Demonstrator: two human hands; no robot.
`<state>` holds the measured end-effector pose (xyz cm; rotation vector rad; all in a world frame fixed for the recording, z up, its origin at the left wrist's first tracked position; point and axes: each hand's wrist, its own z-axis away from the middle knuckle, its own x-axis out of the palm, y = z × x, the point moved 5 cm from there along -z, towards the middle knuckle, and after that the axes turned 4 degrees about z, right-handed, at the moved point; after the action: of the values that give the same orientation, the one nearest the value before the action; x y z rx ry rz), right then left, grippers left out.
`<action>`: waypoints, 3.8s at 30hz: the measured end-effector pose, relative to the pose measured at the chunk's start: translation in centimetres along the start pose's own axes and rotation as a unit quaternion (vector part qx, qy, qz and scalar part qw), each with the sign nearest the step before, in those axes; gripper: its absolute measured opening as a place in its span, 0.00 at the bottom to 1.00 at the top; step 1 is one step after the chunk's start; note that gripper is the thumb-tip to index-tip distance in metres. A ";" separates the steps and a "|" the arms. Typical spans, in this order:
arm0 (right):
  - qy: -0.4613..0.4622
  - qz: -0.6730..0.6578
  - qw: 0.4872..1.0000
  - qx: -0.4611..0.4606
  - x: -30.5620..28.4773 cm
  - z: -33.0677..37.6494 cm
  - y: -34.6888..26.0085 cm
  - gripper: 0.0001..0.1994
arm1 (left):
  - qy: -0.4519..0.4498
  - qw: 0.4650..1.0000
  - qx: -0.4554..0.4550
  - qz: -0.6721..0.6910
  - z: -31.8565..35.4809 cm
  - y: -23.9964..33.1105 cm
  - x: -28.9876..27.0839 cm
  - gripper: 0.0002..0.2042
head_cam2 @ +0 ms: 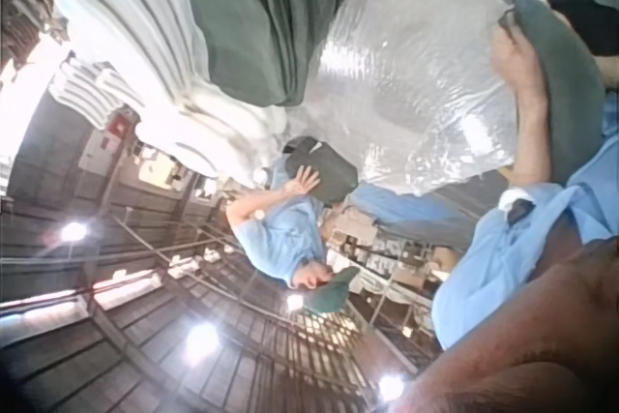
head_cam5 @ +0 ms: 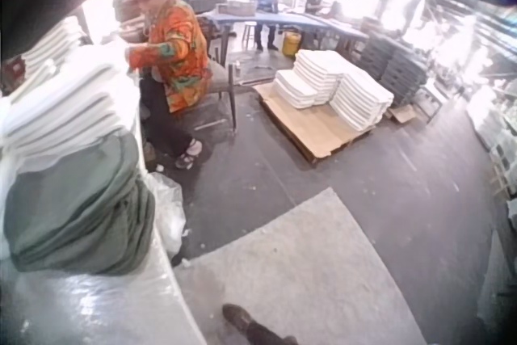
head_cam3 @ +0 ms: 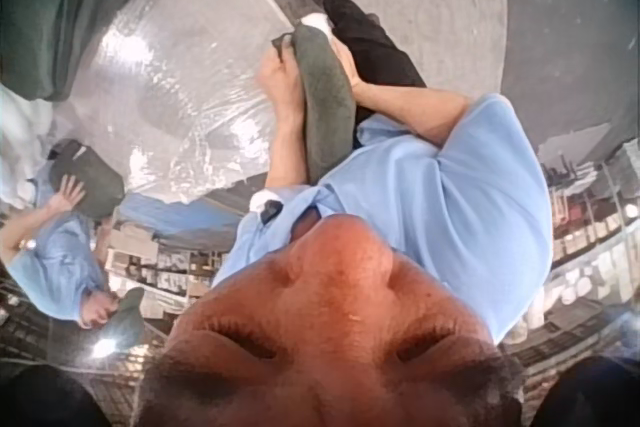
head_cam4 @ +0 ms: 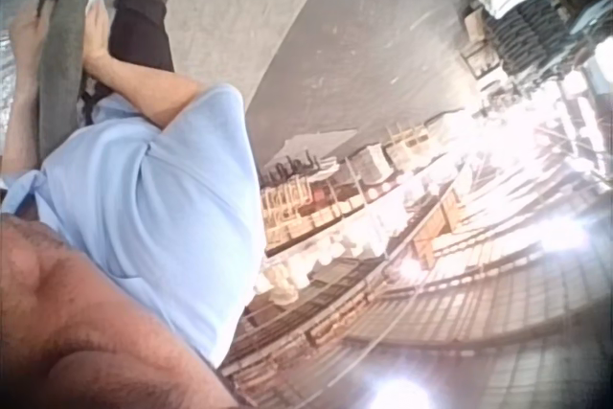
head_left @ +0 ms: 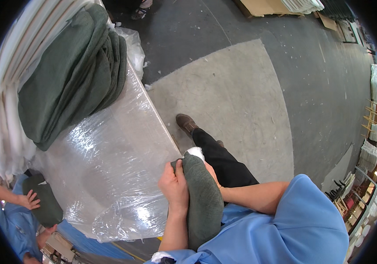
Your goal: The person inserts white foam inserts into green fabric covers at a work table. They repeatedly pick up a foam piece, open a cover, insert the foam, and place the finished cushion on a stack. Other workers are visible nearby performing similar tasks.
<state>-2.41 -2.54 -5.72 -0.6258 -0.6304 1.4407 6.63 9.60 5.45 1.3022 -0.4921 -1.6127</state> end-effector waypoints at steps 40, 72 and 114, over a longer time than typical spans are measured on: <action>-0.224 0.166 0.946 -0.168 -8.8 0.2 -17.9 0.10 | -0.074 0.990 0.037 0.116 6.0 1.0 0.5 0.18; -0.345 0.113 0.931 -0.038 -6.4 -6.1 -13.2 0.06 | 0.064 0.971 0.092 -0.210 3.6 3.4 1.1 0.17; -0.432 0.071 0.767 0.469 -6.3 -10.2 -6.3 0.13 | -0.159 0.961 0.126 -0.187 -2.4 2.3 4.8 0.12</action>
<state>9.09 -9.17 -8.27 0.8654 -0.4455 1.9250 9.95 5.04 3.96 1.3868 -0.6953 -2.1520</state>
